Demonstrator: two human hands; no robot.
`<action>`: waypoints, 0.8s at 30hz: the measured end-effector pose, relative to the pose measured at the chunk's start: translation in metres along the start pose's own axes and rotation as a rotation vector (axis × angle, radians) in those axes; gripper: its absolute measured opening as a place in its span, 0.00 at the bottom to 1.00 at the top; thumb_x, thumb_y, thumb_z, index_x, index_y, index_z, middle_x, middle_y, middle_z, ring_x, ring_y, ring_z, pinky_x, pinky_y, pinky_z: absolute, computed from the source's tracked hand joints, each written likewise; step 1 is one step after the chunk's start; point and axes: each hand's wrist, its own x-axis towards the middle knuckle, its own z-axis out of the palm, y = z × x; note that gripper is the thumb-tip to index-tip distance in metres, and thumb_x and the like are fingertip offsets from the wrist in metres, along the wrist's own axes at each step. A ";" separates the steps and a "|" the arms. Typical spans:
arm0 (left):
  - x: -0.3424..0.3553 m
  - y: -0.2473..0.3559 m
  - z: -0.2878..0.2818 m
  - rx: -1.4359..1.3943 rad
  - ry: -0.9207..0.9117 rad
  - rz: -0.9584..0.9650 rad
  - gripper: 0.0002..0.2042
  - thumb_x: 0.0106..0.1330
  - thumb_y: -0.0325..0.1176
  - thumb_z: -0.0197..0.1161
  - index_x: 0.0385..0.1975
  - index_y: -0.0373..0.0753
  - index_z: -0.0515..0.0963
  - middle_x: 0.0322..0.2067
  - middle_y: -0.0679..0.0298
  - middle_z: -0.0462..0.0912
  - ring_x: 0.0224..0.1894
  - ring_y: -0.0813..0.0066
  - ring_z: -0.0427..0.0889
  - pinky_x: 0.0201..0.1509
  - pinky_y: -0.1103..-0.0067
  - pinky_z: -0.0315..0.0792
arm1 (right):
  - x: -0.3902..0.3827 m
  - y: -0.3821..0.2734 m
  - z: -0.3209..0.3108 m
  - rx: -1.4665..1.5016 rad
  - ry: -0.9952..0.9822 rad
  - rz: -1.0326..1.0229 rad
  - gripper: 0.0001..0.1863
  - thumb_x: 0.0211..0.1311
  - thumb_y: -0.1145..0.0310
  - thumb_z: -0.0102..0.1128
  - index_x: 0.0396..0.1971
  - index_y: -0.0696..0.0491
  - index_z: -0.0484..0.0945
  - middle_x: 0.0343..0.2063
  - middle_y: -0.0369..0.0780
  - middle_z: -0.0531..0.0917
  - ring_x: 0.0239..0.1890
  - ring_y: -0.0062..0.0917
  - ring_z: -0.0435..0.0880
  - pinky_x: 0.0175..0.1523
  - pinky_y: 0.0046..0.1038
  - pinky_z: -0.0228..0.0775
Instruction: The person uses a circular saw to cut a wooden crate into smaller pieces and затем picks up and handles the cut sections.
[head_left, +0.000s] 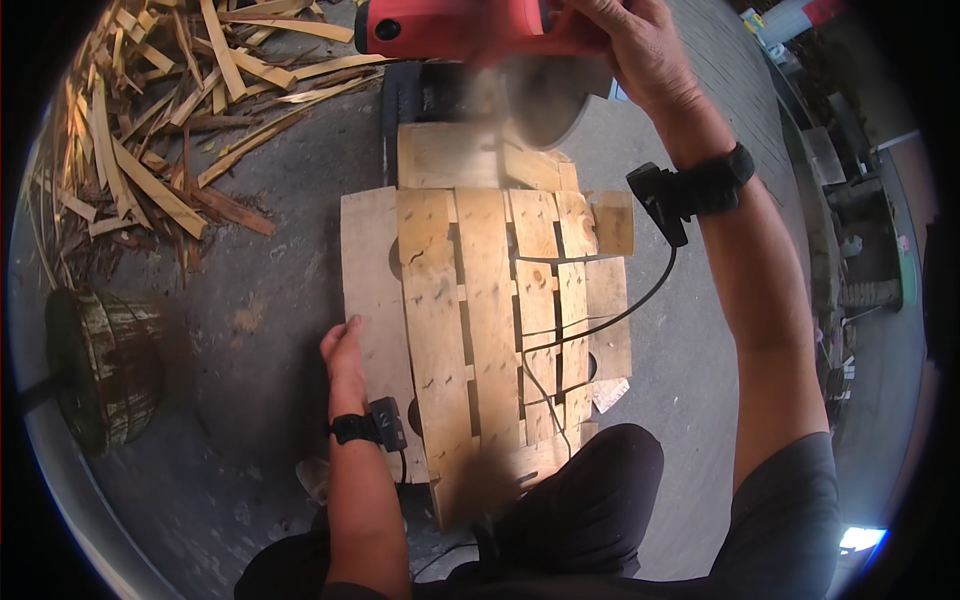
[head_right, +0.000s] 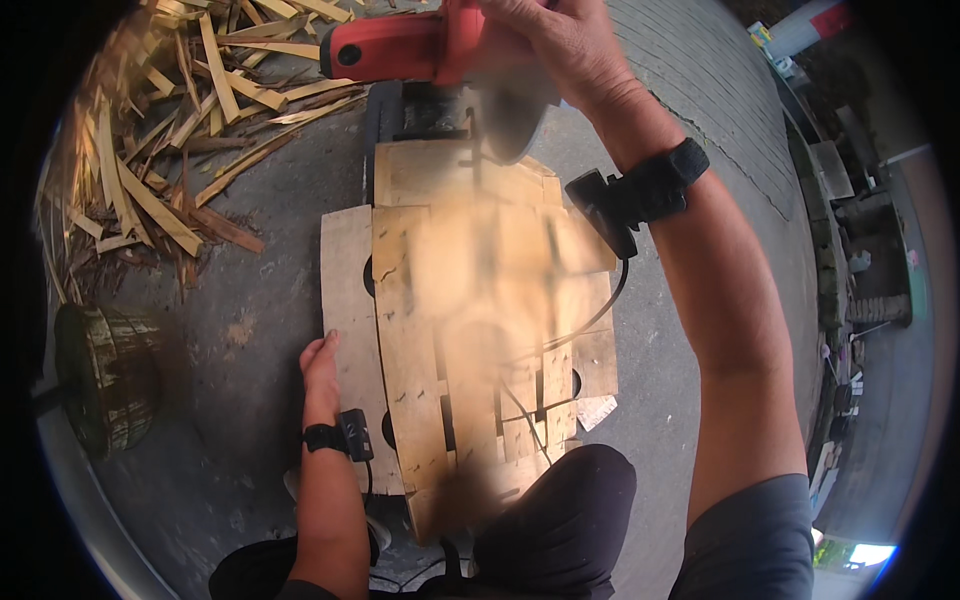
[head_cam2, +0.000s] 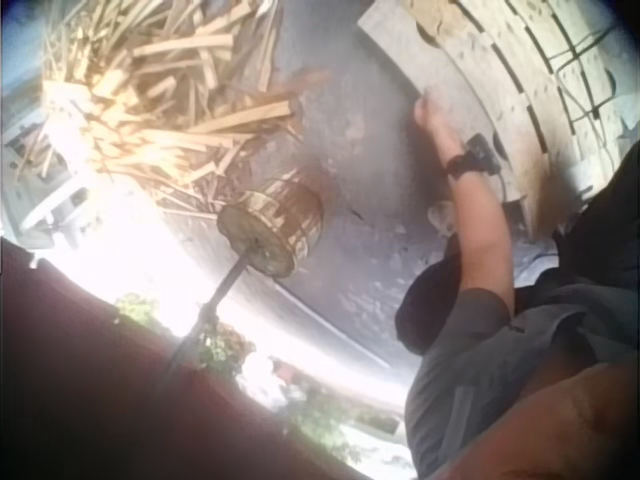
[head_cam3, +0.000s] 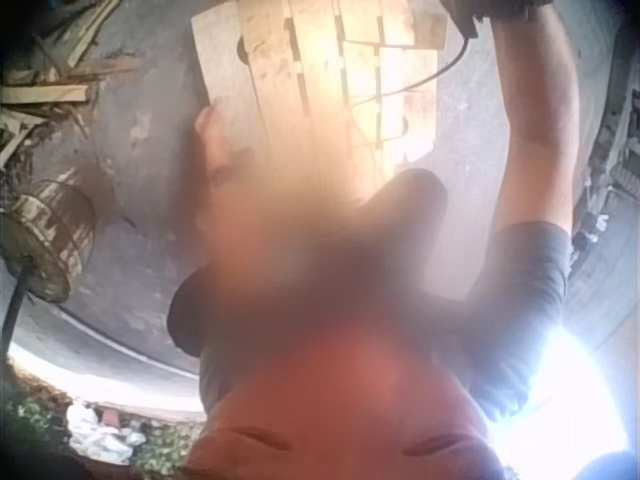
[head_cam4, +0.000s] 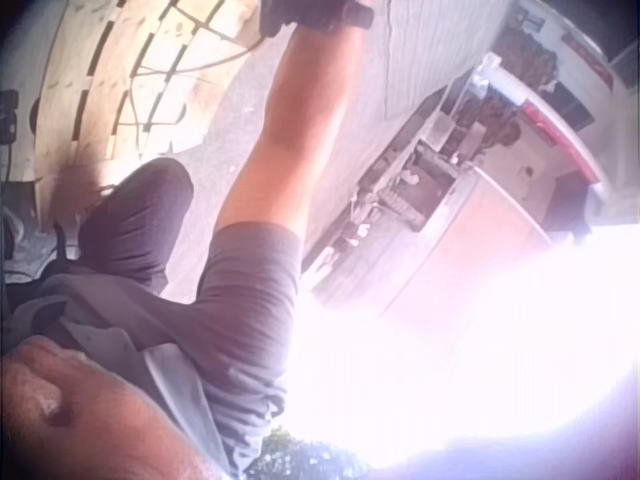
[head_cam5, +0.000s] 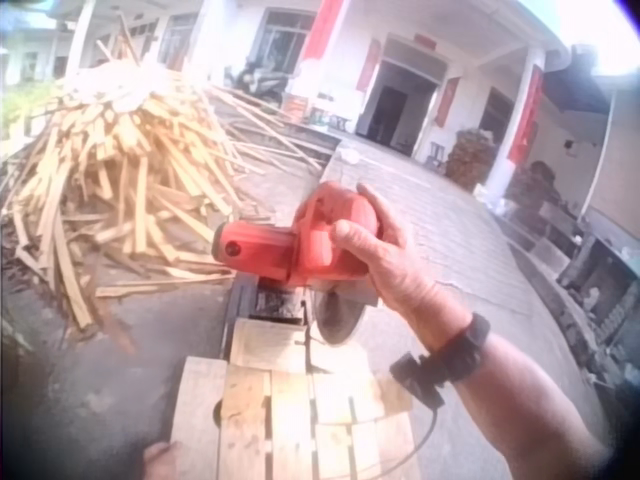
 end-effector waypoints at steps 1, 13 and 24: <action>0.002 -0.001 -0.001 0.001 0.001 0.003 0.14 0.53 0.36 0.67 0.34 0.33 0.75 0.29 0.65 0.78 0.32 0.77 0.73 0.39 0.79 0.68 | -0.001 0.000 0.000 0.013 0.005 0.010 0.46 0.49 0.63 0.68 0.61 0.64 0.49 0.53 0.47 0.68 0.54 0.29 0.67 0.59 0.28 0.59; 0.000 0.001 -0.003 -0.032 -0.069 0.048 0.11 0.55 0.34 0.66 0.30 0.34 0.75 0.26 0.67 0.77 0.29 0.80 0.72 0.35 0.82 0.67 | -0.039 0.018 -0.040 0.017 0.142 -0.087 0.29 0.57 0.62 0.58 0.53 0.64 0.63 0.45 0.47 0.74 0.45 0.29 0.74 0.50 0.28 0.68; 0.004 -0.002 -0.009 -0.022 -0.161 0.084 0.09 0.58 0.34 0.62 0.26 0.34 0.75 0.24 0.69 0.76 0.26 0.83 0.71 0.31 0.83 0.66 | -0.258 0.184 -0.220 -0.754 0.516 0.906 0.32 0.54 0.58 0.57 0.50 0.69 0.66 0.44 0.52 0.76 0.47 0.36 0.76 0.50 0.30 0.66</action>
